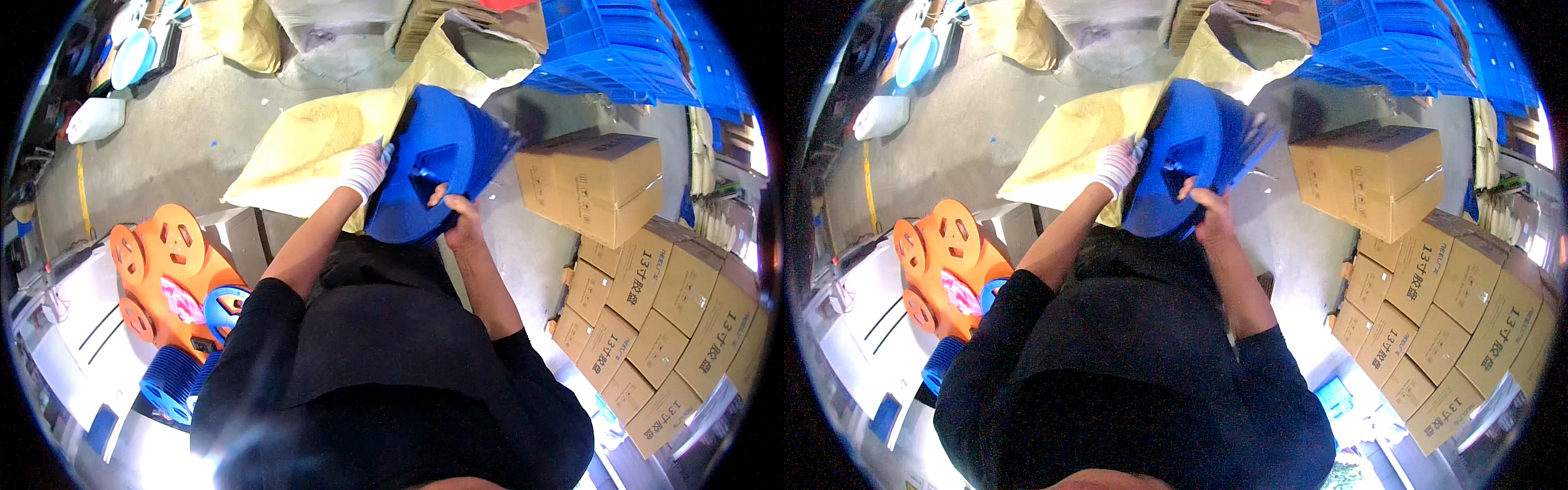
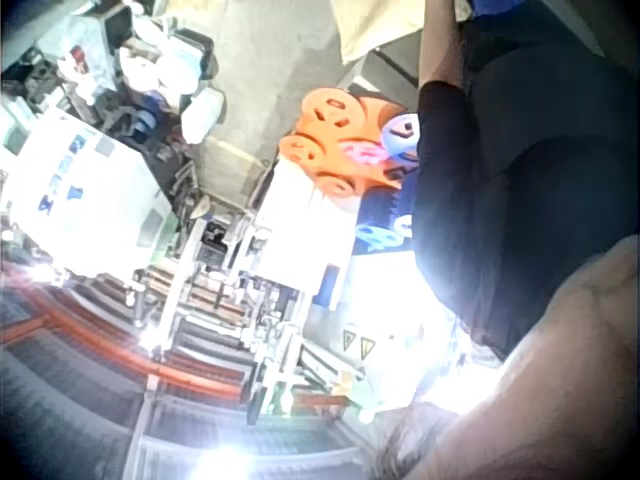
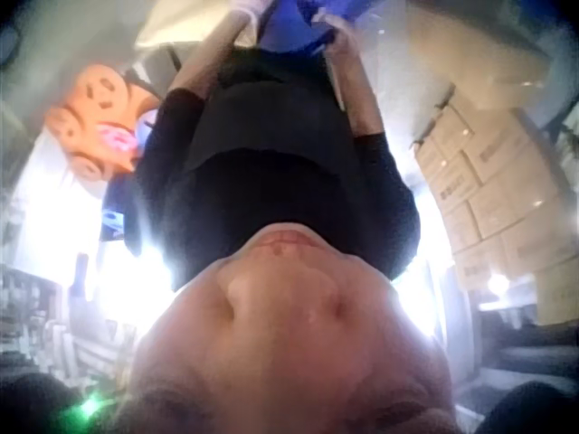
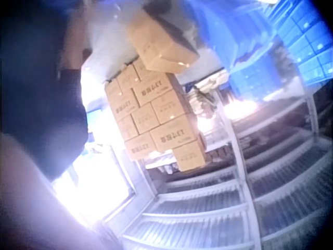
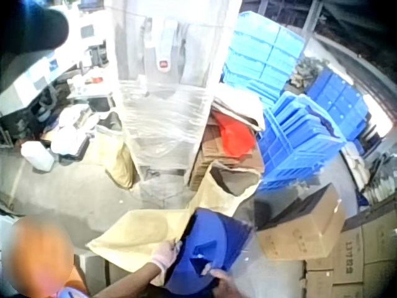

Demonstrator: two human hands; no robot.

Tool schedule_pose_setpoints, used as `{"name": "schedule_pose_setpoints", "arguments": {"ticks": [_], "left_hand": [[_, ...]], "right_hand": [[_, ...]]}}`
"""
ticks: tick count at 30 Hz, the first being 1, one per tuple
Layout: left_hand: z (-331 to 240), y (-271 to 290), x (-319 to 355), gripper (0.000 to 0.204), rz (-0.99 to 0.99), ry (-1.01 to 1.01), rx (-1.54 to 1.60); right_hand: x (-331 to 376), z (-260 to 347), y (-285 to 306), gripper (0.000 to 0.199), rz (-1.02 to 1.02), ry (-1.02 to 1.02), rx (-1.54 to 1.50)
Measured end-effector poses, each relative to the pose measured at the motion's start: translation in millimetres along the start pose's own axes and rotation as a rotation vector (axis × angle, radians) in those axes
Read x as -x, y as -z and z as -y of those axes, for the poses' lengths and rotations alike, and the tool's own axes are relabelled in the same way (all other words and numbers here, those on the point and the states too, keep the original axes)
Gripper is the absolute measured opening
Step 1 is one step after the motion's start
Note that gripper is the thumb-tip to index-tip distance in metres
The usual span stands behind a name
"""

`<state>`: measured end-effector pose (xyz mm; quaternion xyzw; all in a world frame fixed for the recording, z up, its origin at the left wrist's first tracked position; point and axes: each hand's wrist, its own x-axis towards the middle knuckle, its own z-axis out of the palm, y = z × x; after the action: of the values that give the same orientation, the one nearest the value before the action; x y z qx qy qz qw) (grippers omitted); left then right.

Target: The person picks up blue plastic spools from a table and stacks them into a cardboard box. They then place the stack of spools into a large yellow sack. The person repeats this process, handling the spools one by one or in small groups, and placing them into the sack.

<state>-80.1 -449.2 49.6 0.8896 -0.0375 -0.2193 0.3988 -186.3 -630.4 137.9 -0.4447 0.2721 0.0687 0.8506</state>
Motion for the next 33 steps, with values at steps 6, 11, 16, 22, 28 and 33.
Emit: {"name": "schedule_pose_setpoints", "arguments": {"ticks": [6, 11, 16, 22, 28, 33], "left_hand": [[71, -27, -41, 0.038, -0.273, 0.045, 0.522], [10, 12, -1, 0.057, -0.319, -0.172, 0.211], [-12, 34, 23, 0.057, -0.048, -0.151, -0.121], [-39, 42, 14, 0.051, -0.146, -0.213, -0.245], [-43, 23, 63, 0.062, 0.126, -0.377, -0.290], [-56, 29, 74, 0.065, 0.075, -0.388, -0.561]], "right_hand": [[18, -6, -31, 0.029, 0.177, -0.137, 0.141], [6, -22, -39, 0.036, 0.169, -0.115, 0.159], [-4, -22, -42, 0.036, 0.125, -0.097, 0.284], [5, -42, -42, 0.057, 0.185, -0.191, 0.326], [-27, -67, -38, 0.056, -0.170, -0.166, 0.069], [-33, -85, -40, 0.054, -0.206, -0.110, -0.042]]}}
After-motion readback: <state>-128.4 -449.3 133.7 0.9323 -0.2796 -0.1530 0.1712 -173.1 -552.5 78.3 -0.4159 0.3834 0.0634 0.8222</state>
